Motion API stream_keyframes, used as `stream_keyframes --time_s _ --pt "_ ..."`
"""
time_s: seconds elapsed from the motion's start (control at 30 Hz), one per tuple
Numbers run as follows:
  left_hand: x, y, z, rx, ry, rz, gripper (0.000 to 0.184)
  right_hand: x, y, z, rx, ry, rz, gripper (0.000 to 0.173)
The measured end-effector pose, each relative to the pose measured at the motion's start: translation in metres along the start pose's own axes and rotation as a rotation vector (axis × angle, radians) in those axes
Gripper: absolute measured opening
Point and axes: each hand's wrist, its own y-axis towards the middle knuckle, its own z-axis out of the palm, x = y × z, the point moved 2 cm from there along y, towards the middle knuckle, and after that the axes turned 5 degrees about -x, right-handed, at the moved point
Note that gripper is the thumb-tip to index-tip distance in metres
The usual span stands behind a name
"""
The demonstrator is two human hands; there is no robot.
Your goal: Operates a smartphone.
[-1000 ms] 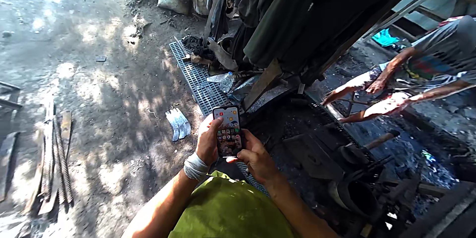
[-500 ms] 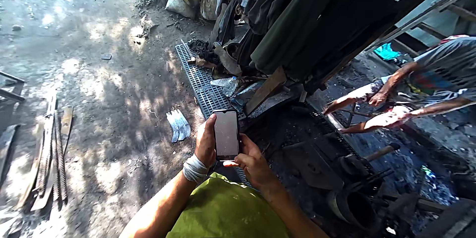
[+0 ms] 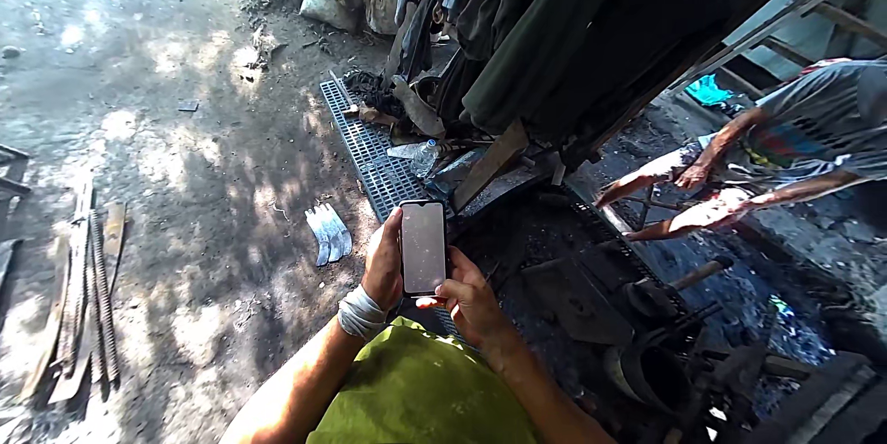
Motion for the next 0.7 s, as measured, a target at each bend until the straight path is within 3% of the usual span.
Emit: stream_keyframes --time_s 0.37,0.53,0.7 --pt "0.002 -0.004 0.019 0.068 0.022 -0.017 0.055 0.012 -0.01 -0.011 -0.015 0.034 -0.024 0.068" --pt "-0.011 -0.015 0.037 0.313 0.03 0.061 0.062 0.038 -0.03 -0.013 0.011 0.033 -0.117 0.065" --pt "-0.026 -0.024 0.06 0.432 0.047 0.113 0.063 0.059 -0.043 -0.017 0.027 0.055 -0.207 0.066"
